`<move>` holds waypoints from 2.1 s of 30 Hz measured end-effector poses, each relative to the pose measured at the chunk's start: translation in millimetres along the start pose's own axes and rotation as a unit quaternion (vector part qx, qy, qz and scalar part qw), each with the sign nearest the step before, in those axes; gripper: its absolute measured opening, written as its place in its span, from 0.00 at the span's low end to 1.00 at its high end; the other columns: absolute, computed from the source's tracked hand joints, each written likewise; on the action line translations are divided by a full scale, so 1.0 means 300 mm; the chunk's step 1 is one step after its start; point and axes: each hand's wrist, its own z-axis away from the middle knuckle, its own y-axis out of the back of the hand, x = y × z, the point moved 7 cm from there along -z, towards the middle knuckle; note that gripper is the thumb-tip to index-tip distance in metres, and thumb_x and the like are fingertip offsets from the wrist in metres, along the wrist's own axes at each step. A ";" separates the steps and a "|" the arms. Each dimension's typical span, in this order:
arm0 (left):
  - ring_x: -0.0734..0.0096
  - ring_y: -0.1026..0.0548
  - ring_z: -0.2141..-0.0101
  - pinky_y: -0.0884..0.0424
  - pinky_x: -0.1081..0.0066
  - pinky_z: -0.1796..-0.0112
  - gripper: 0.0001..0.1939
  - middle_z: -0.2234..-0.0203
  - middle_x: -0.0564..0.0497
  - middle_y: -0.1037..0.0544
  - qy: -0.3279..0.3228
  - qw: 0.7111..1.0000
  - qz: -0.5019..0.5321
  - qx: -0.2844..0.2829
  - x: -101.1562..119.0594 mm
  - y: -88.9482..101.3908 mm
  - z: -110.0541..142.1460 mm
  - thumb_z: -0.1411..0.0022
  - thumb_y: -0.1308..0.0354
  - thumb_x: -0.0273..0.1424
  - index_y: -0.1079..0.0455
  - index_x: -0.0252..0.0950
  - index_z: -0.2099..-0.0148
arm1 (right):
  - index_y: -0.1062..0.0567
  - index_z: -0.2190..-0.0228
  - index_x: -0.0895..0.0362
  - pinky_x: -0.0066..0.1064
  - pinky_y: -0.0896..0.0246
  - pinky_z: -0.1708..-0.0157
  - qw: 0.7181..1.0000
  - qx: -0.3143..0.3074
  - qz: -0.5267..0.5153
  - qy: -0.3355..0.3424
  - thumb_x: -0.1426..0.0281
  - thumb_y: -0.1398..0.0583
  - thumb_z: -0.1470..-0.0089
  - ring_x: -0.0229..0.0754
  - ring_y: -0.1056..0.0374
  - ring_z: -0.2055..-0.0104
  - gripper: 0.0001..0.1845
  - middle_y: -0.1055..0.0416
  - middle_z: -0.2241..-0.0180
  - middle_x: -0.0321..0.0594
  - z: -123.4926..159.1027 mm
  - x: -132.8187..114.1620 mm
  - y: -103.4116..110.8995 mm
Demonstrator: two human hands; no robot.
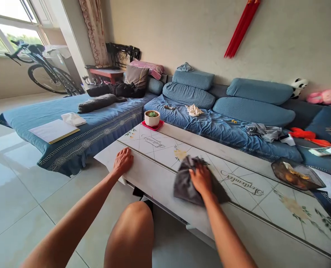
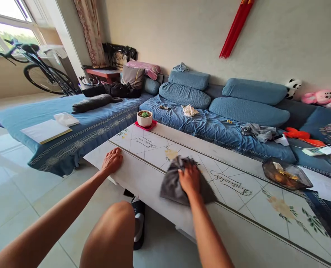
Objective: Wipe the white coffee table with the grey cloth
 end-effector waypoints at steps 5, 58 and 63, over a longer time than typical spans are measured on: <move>0.45 0.29 0.28 0.33 0.50 0.29 0.25 0.27 0.34 0.27 -0.009 1.000 -0.008 -0.008 0.002 0.003 0.007 0.22 0.56 0.32 0.30 0.33 0.31 | 0.34 0.22 0.57 0.52 0.52 0.18 0.984 -0.066 -0.071 0.149 0.54 0.43 0.21 0.58 0.51 0.16 0.36 0.41 0.20 0.45 0.209 -0.366 -0.095; 0.43 0.29 0.30 0.36 0.47 0.28 0.25 0.28 0.35 0.27 0.003 1.000 0.008 -0.007 0.020 0.000 0.016 0.24 0.52 0.33 0.31 0.34 0.30 | 0.40 0.21 0.66 0.64 0.59 0.18 0.995 -0.092 -0.031 0.037 0.63 0.54 0.21 0.65 0.56 0.15 0.36 0.48 0.18 0.57 -0.138 -0.201 -0.149; 0.44 0.33 0.27 0.40 0.47 0.25 0.27 0.27 0.32 0.30 -0.015 1.000 0.025 0.008 0.013 -0.020 0.021 0.23 0.54 0.32 0.32 0.30 0.29 | 0.49 0.17 0.48 0.63 0.51 0.20 0.990 -0.048 -0.060 0.121 0.56 0.54 0.18 0.59 0.57 0.15 0.36 0.49 0.17 0.44 0.399 0.101 -0.088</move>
